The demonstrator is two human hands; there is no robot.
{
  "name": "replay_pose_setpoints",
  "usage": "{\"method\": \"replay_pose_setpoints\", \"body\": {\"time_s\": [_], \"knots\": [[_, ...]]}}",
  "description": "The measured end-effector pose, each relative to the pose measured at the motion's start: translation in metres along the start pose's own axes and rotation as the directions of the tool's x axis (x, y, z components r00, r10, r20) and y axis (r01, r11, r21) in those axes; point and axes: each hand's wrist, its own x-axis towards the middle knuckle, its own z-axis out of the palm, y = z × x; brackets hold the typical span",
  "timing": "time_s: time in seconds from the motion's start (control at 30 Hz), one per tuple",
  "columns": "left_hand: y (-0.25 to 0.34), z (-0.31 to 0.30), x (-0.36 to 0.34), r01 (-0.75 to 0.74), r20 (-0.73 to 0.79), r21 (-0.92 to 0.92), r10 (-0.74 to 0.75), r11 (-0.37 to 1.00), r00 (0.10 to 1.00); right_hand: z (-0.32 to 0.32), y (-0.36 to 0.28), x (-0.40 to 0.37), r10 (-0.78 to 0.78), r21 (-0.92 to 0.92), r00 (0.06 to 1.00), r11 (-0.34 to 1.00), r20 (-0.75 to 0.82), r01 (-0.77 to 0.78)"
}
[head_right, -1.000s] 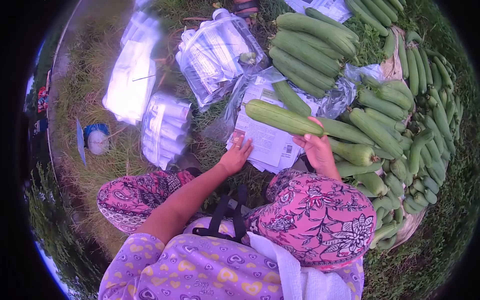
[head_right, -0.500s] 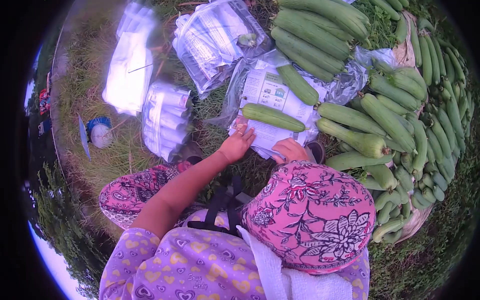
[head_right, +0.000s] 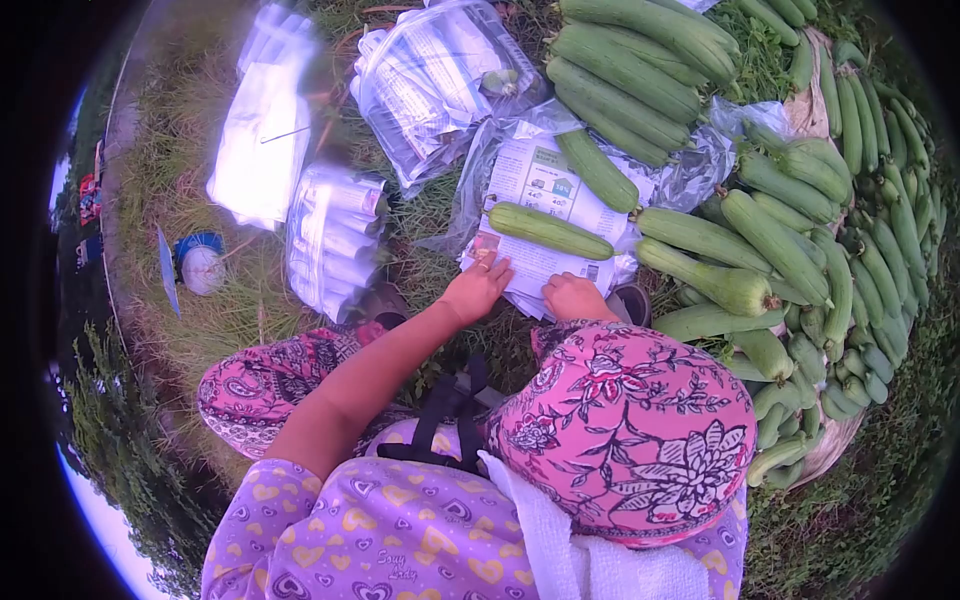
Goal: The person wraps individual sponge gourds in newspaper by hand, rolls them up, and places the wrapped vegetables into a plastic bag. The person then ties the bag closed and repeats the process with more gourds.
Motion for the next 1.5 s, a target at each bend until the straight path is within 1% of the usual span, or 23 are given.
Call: {"method": "replay_pose_setpoints", "body": {"time_s": [0.1,0.2,0.3,0.4,0.5,0.6,0.7,0.73,0.8,0.9,1.0,1.1,1.2,1.3,1.4,1.5], "knots": [[0.000,0.001,0.000,0.002,-0.019,0.003,-0.002,1.000,1.000,0.007,0.005,0.002,0.032,-0.013,0.999,0.999,-0.015,-0.033],[-0.005,-0.001,0.000,-0.015,0.008,0.021,0.014,1.000,1.000,0.010,0.011,0.006,0.111,0.058,0.992,0.992,-0.051,-0.108],[-0.004,-0.036,0.001,0.026,0.065,-0.131,-0.018,0.991,0.998,0.005,0.016,0.011,0.155,0.124,0.988,0.981,-0.020,-0.152],[-0.009,-0.033,0.004,0.030,-0.020,-0.169,-0.034,0.985,0.999,-0.001,0.017,0.013,0.161,0.203,0.987,0.967,-0.022,-0.153],[-0.012,-0.036,0.009,0.067,0.034,-0.189,-0.062,0.980,0.998,-0.010,0.017,0.013,0.180,0.266,0.984,0.948,0.012,-0.177],[-0.015,-0.047,0.016,0.093,0.125,-0.141,-0.075,0.986,0.989,-0.017,0.022,0.014,0.232,0.383,0.968,0.889,0.096,-0.251],[-0.018,-0.063,0.021,-0.003,-0.056,-0.203,-0.009,0.979,0.998,-0.032,0.021,0.012,0.261,0.449,0.964,0.857,0.048,-0.255],[-0.019,-0.066,0.024,-0.048,-0.160,-0.166,0.021,0.985,0.987,-0.040,0.020,0.012,0.278,0.453,0.960,0.854,0.015,-0.254],[-0.022,-0.071,0.033,-0.126,-0.359,-0.079,0.090,0.989,0.929,-0.057,0.016,0.010,0.310,0.462,0.949,0.850,-0.052,-0.253],[-0.027,-0.069,0.053,-0.152,-0.445,-0.073,0.104,0.986,0.889,-0.079,0.010,0.009,0.322,0.431,0.931,0.874,-0.170,-0.223],[-0.031,-0.074,0.066,-0.201,-0.426,-0.110,0.136,0.973,0.894,-0.078,0.014,0.015,0.376,0.418,0.868,0.880,-0.325,-0.225],[-0.031,-0.088,0.064,-0.229,-0.369,-0.127,0.168,0.965,0.914,-0.069,0.030,0.026,0.258,0.243,0.901,0.953,-0.348,-0.179],[-0.028,-0.086,0.050,-0.161,-0.313,-0.095,0.124,0.982,0.942,-0.055,0.031,0.038,0.192,0.151,0.927,0.977,-0.322,-0.150],[-0.028,-0.075,0.038,-0.123,-0.297,-0.055,0.101,0.991,0.950,-0.043,0.041,0.049,0.221,0.176,0.951,0.967,-0.215,-0.185],[-0.026,-0.068,0.032,-0.108,-0.296,-0.049,0.089,0.993,0.951,-0.040,0.038,0.052,0.193,0.279,0.948,0.953,-0.254,-0.119],[-0.022,-0.068,0.031,-0.065,-0.261,-0.068,0.045,0.996,0.964,-0.033,0.030,0.057,0.167,0.297,0.949,0.951,-0.267,-0.084]]}}
